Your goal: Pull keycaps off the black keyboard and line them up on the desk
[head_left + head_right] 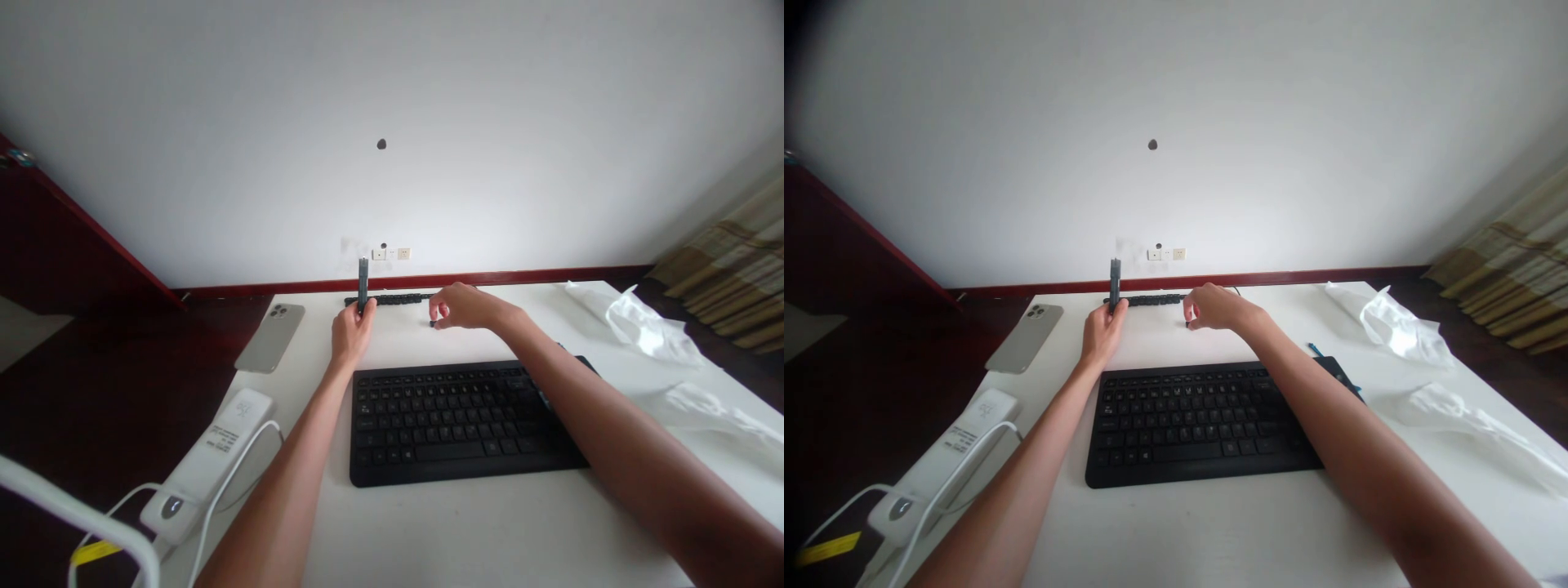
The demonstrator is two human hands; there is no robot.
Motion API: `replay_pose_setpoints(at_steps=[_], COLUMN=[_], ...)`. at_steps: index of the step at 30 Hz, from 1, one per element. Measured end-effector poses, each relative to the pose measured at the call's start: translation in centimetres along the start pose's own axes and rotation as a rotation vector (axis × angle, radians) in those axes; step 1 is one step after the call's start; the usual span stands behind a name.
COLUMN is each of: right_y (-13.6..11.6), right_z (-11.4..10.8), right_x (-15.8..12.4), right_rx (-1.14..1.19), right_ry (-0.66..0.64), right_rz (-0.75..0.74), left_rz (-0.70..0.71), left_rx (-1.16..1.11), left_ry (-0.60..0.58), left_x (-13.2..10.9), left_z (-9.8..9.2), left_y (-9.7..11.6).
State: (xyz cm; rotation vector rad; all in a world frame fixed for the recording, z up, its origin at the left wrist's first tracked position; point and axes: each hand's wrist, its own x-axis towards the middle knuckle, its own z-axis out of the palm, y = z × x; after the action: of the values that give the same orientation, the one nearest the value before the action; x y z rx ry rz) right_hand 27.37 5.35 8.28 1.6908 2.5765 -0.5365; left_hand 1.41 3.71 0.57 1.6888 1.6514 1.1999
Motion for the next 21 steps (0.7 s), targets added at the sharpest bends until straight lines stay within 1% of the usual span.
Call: replay_pose_setpoints(at_steps=[3,10,13,16,21], right_y=[-0.1,-0.4,-0.3,0.0,0.2], right_z=[0.6,1.3,1.5,1.7,1.9], right_x=[0.2,0.6,0.8,0.9,0.9], right_rx=[-0.046,-0.1,-0.12,-0.137,-0.164], right_ry=[0.01,0.103,0.129,0.14,0.138], right_rz=[0.005,0.029,0.061,0.088,0.078], left_rz=[0.013,0.013,0.02,0.021,0.033], left_rx=[-0.009,-0.033,-0.032,-0.024,-0.016], left_ry=[-0.01,-0.018,-0.017,-0.019,-0.022], left_x=[-0.1,-0.1,0.0,-0.1,-0.1], left_z=[0.0,0.0,0.0,0.0,-0.1], left_y=[0.0,-0.1,-0.2,-0.2,-0.1])
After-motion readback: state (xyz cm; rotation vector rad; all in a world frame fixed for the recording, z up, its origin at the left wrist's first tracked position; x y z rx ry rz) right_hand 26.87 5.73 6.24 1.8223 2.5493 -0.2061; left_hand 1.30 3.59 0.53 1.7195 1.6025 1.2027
